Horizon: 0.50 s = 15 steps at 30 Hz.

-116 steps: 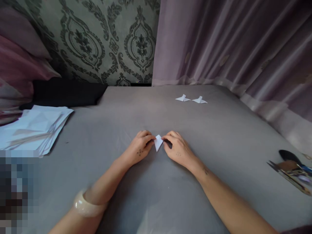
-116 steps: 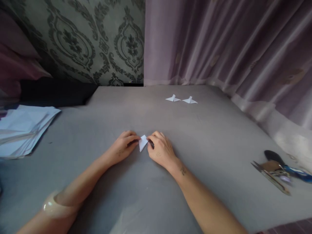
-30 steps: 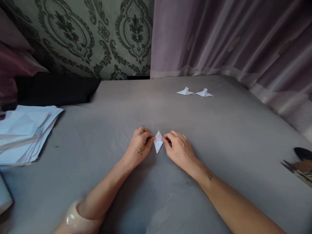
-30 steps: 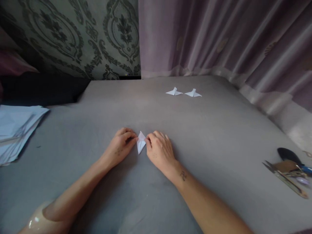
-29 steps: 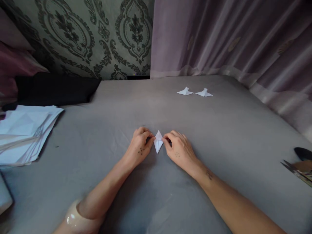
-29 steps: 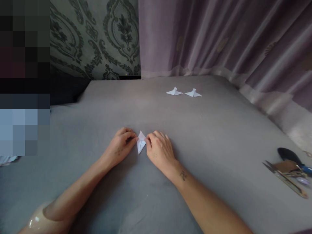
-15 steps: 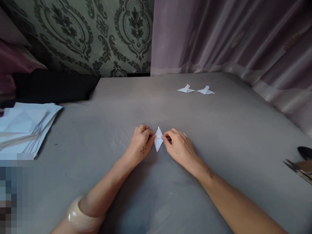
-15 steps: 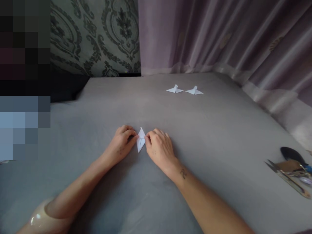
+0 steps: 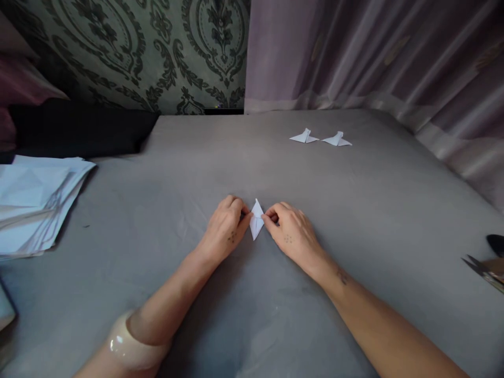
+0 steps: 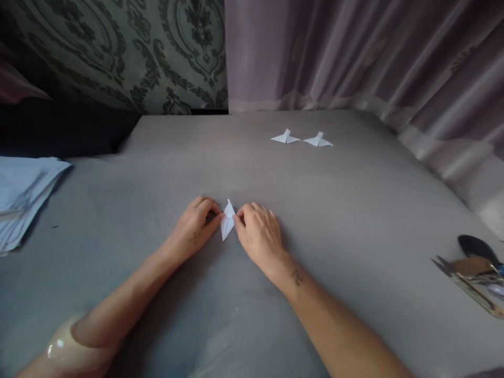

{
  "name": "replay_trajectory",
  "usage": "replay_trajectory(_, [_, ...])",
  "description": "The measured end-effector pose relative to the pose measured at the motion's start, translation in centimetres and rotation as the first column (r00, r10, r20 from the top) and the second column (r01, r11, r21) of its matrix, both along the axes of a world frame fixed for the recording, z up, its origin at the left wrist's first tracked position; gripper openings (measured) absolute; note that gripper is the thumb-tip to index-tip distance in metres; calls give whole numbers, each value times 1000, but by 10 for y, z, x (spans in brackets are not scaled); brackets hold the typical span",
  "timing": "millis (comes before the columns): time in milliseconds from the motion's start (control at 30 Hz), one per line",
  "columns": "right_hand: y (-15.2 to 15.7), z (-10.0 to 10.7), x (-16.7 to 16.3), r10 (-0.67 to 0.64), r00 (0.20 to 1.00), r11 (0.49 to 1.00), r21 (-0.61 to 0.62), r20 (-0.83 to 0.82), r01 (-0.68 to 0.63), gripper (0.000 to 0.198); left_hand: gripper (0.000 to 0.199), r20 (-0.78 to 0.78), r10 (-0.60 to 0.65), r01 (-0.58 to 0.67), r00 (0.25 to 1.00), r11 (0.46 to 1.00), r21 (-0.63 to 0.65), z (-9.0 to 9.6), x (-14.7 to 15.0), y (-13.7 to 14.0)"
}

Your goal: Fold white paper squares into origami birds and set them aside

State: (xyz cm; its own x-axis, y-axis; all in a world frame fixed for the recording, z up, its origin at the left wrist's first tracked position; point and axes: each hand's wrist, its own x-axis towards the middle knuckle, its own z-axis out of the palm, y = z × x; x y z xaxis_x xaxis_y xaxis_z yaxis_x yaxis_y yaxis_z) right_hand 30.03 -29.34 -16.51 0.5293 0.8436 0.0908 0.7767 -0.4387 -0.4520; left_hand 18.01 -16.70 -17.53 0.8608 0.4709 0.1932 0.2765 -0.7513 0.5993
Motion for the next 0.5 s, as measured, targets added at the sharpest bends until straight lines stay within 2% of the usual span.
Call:
replay_trajectory(100, [-1,-1,2,-4,999,999,53,-46,7,7,3,-5,-1,1,1000,999,52,2,0,-3])
replay_trajectory(200, [-4,-2,1,29,996,991,135,-90,-17,3,12,-27,-88,91,996,986,138,3,0,-5])
replay_trajectory(300, [-9,0,-3,132,988,976,187,-80,-115,18,22,-87,-181,196,980,956,217,7,-2,-6])
replay_trajectory(400, [-13,5,-9,205,979,970,133,9,-205,29,24,-155,-197,234,968,932,277,12,-6,-11])
replay_trajectory(500, [-18,10,-15,223,970,973,35,96,-227,31,22,-251,-164,250,954,897,364,16,-10,-23])
